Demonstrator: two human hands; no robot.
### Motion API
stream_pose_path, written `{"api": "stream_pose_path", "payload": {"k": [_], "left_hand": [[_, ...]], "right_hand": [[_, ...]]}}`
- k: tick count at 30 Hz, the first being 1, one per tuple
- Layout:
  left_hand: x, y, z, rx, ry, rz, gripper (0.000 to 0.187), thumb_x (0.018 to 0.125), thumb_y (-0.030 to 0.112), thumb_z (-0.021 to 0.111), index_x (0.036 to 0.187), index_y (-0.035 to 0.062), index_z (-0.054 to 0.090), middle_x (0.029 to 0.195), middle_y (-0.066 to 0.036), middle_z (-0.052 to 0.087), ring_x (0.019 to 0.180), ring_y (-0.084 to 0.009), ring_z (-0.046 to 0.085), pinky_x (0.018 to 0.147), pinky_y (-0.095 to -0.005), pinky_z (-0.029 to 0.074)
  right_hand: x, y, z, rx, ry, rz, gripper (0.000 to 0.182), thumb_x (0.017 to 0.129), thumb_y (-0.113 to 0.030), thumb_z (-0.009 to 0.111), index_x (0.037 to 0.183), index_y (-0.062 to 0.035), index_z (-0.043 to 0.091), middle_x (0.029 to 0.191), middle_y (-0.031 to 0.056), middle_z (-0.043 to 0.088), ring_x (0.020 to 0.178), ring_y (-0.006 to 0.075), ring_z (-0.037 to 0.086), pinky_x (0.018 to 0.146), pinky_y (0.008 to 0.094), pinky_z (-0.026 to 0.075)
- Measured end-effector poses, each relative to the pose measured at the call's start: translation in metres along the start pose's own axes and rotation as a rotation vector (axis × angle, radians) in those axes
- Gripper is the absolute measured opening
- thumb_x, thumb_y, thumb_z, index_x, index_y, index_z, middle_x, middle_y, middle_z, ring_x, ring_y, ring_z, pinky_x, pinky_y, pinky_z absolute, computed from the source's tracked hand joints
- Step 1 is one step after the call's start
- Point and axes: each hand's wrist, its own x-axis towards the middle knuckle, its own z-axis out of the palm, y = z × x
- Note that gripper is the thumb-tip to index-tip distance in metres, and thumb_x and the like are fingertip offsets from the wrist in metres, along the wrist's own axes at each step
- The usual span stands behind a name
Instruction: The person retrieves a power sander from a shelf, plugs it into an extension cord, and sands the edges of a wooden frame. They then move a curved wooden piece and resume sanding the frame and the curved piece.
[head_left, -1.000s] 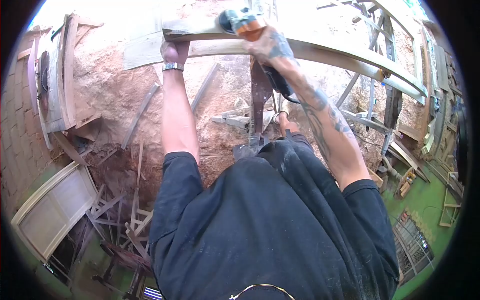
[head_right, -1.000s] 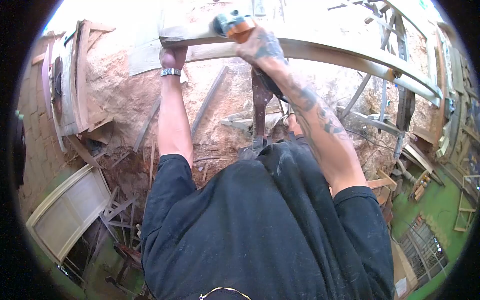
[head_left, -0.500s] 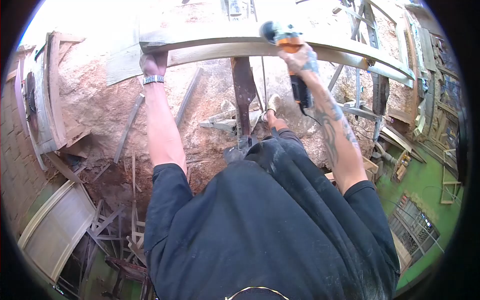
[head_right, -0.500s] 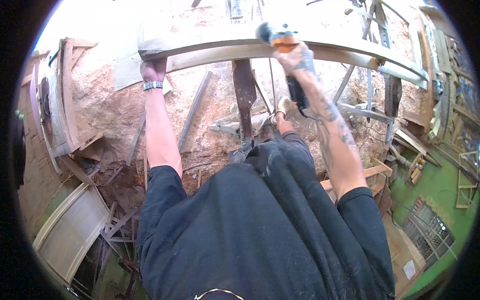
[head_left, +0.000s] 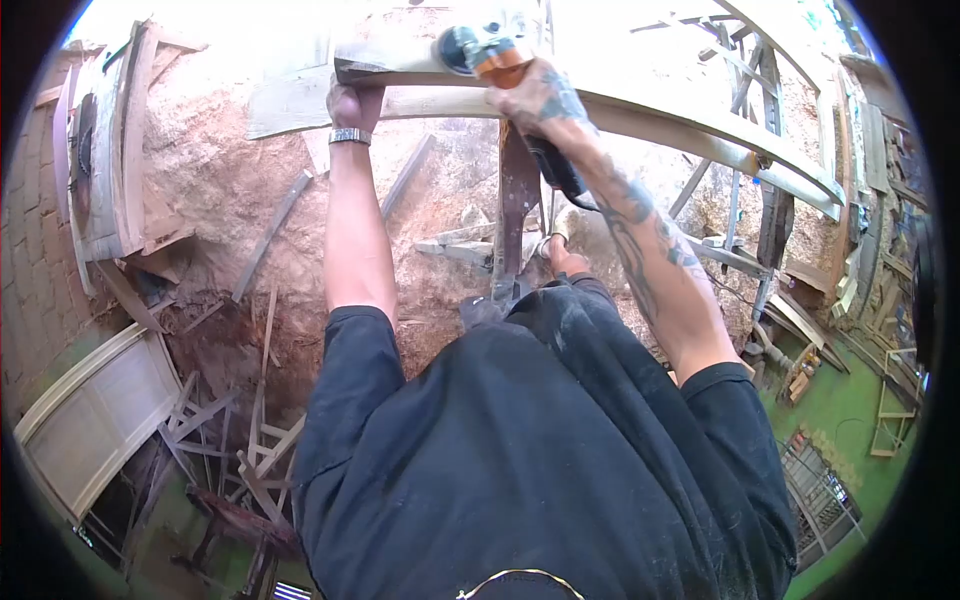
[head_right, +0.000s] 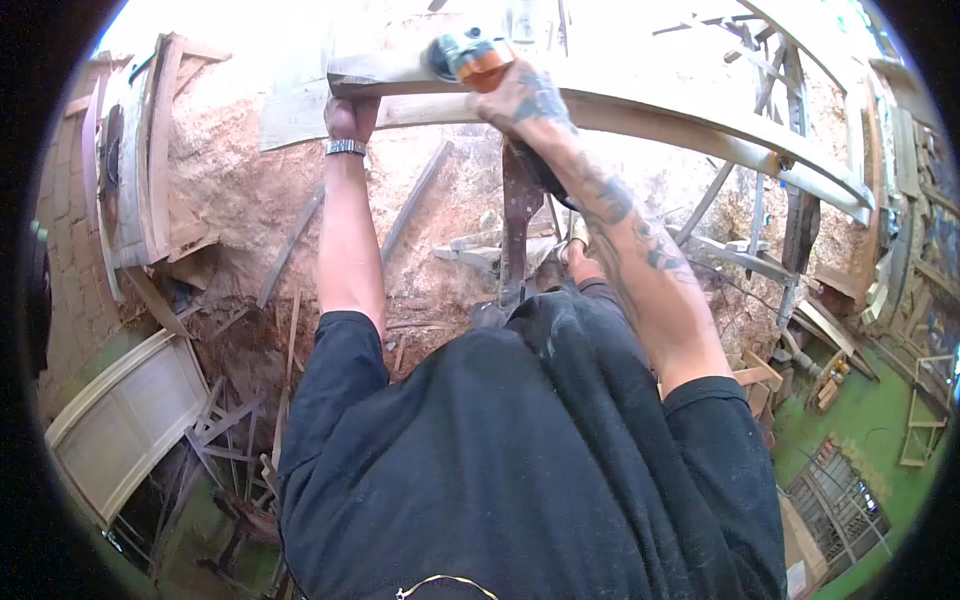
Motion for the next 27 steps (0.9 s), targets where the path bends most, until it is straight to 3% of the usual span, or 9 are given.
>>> {"api": "stream_pose_path", "payload": {"k": [3,7,9,11,13,18,21,24,27], "left_hand": [[0.012,0.001,-0.021,-0.061,-0.130,-0.031,0.044,0.105,0.020,0.032,0.136,0.0051,0.059,0.138,-0.016,0.062,0.127,-0.0333,0.059,0.110,-0.0529,0.047],[0.002,0.001,-0.005,0.136,0.124,0.001,0.044,0.102,0.018,0.038,0.140,0.0056,0.057,0.139,-0.016,0.063,0.126,-0.0341,0.060,0.112,-0.0527,0.047],[0.001,0.001,-0.009,0.113,-0.036,0.016,0.045,0.102,0.016,0.036,0.142,0.0065,0.055,0.141,-0.018,0.061,0.128,-0.0348,0.059,0.112,-0.0525,0.047],[-0.002,0.004,-0.006,0.101,-0.050,-0.007,0.046,0.102,0.015,0.035,0.143,0.0073,0.055,0.142,-0.018,0.061,0.129,-0.0351,0.058,0.112,-0.0524,0.047],[-0.007,0.004,0.000,0.104,-0.085,0.013,0.043,0.102,0.018,0.037,0.138,0.0071,0.059,0.134,-0.016,0.065,0.124,-0.0329,0.062,0.109,-0.0517,0.049],[0.000,0.001,-0.010,0.101,-0.080,0.006,0.042,0.103,0.021,0.038,0.136,0.0067,0.059,0.135,-0.016,0.065,0.124,-0.0332,0.062,0.110,-0.0515,0.048],[-0.013,0.002,0.018,0.034,0.026,0.009,0.041,0.106,0.022,0.036,0.135,0.0062,0.059,0.134,-0.016,0.065,0.124,-0.0326,0.061,0.111,-0.0512,0.047],[-0.006,0.001,0.002,0.049,-0.042,0.011,0.040,0.105,0.017,0.035,0.134,0.0040,0.058,0.135,-0.016,0.063,0.125,-0.0323,0.060,0.110,-0.0507,0.048],[-0.004,-0.003,-0.005,-0.004,-0.076,0.018,0.038,0.104,0.016,0.037,0.131,0.0019,0.059,0.134,-0.016,0.063,0.125,-0.0323,0.059,0.109,-0.0515,0.048]], "right_hand": [[0.005,-0.007,0.012,0.002,0.090,-0.049,0.046,0.076,-0.039,0.070,0.094,0.0022,0.077,0.070,0.0147,0.070,0.064,0.0251,0.069,0.065,0.0390,0.057],[-0.002,0.024,-0.021,-0.041,-0.010,0.133,0.046,0.075,-0.042,0.073,0.096,-0.0008,0.078,0.068,0.0131,0.070,0.062,0.0256,0.069,0.065,0.0379,0.057],[-0.018,0.050,-0.036,-0.045,0.013,0.147,0.048,0.074,-0.044,0.075,0.097,-0.0022,0.079,0.066,0.0121,0.069,0.060,0.0253,0.069,0.064,0.0374,0.057],[-0.028,0.079,-0.045,-0.180,0.095,0.212,0.052,0.073,-0.047,0.076,0.098,-0.0017,0.079,0.069,0.0146,0.071,0.065,0.0258,0.071,0.067,0.0365,0.058],[-0.037,0.084,-0.074,-0.125,0.045,0.440,0.060,0.072,-0.048,0.078,0.103,0.0032,0.077,0.089,0.0210,0.076,0.084,0.0295,0.075,0.079,0.0377,0.059],[-0.035,0.119,-0.087,-0.233,0.204,0.378,0.060,0.074,-0.047,0.079,0.100,0.0071,0.075,0.085,0.0183,0.075,0.079,0.0262,0.074,0.075,0.0361,0.059],[-0.023,0.093,-0.066,0.044,0.157,0.233,0.044,0.072,-0.033,0.080,0.104,-0.0038,0.076,0.093,0.0165,0.077,0.091,0.0299,0.075,0.080,0.0391,0.059],[-0.007,0.036,-0.050,-0.020,-0.061,0.276,0.055,0.074,-0.041,0.076,0.100,0.0068,0.073,0.072,0.0140,0.071,0.060,0.0226,0.069,0.060,0.0352,0.056],[0.001,-0.007,-0.037,0.028,-0.159,0.294,0.050,0.076,-0.038,0.075,0.100,0.0055,0.073,0.073,0.0128,0.069,0.058,0.0218,0.066,0.058,0.0358,0.055]]}}
